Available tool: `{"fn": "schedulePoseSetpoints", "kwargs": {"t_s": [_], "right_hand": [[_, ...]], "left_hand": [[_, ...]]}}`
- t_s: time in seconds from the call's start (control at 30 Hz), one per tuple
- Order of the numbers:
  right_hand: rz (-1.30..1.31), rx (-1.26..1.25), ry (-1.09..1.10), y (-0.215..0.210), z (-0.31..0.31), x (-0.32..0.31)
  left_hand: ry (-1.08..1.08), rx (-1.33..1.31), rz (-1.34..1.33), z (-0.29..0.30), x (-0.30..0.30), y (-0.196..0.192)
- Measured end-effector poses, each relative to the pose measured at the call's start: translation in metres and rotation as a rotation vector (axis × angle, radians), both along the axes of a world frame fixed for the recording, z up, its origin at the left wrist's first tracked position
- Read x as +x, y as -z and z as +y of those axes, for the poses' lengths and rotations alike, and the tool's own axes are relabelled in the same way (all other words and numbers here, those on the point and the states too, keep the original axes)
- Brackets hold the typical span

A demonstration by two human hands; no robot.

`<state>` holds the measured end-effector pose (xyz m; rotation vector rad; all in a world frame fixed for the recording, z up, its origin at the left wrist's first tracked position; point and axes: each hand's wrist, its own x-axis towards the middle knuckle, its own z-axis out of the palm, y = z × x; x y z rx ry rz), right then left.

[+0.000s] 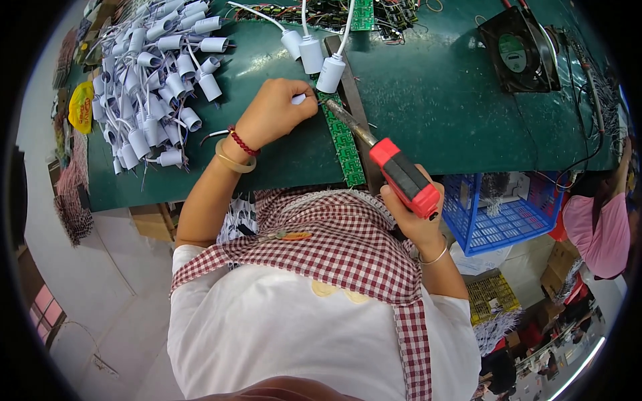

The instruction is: The person assembles LED light strips by attaching white plastic housings to them with a heat gun or soldering tool.

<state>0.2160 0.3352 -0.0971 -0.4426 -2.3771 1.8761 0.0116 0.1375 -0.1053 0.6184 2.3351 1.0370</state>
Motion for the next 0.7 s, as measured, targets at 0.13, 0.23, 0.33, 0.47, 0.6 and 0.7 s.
{"fn": "schedulePoseSetpoints", "kwargs": {"t_s": [0.13,0.23,0.33,0.47,0.6,0.7], "right_hand": [[0.005,0.050,-0.063,0.0051,0.0028,0.0013],[0.051,0.062,-0.030,0.0007,-0.0020,-0.0015],[0.029,0.037,0.016,-0.0001,-0.0001,0.0053],[-0.038,-0.006,0.041,-0.0003,0.0009,0.0070],[0.000,0.085,0.003,-0.0007,0.0004,0.0039],[0.052,0.056,-0.002,0.0023,-0.0020,0.0012]], "left_hand": [[0.015,0.012,0.058,-0.0003,-0.0003,0.0021],[0.023,0.014,0.094,-0.0001,0.0004,0.0028],[0.025,0.010,0.092,-0.0004,0.0002,0.0013],[0.023,0.008,0.094,-0.0003,-0.0004,0.0037],[0.028,0.015,0.116,-0.0008,0.0010,0.0048],[0.034,0.006,0.124,-0.0005,0.0011,0.0048]]}}
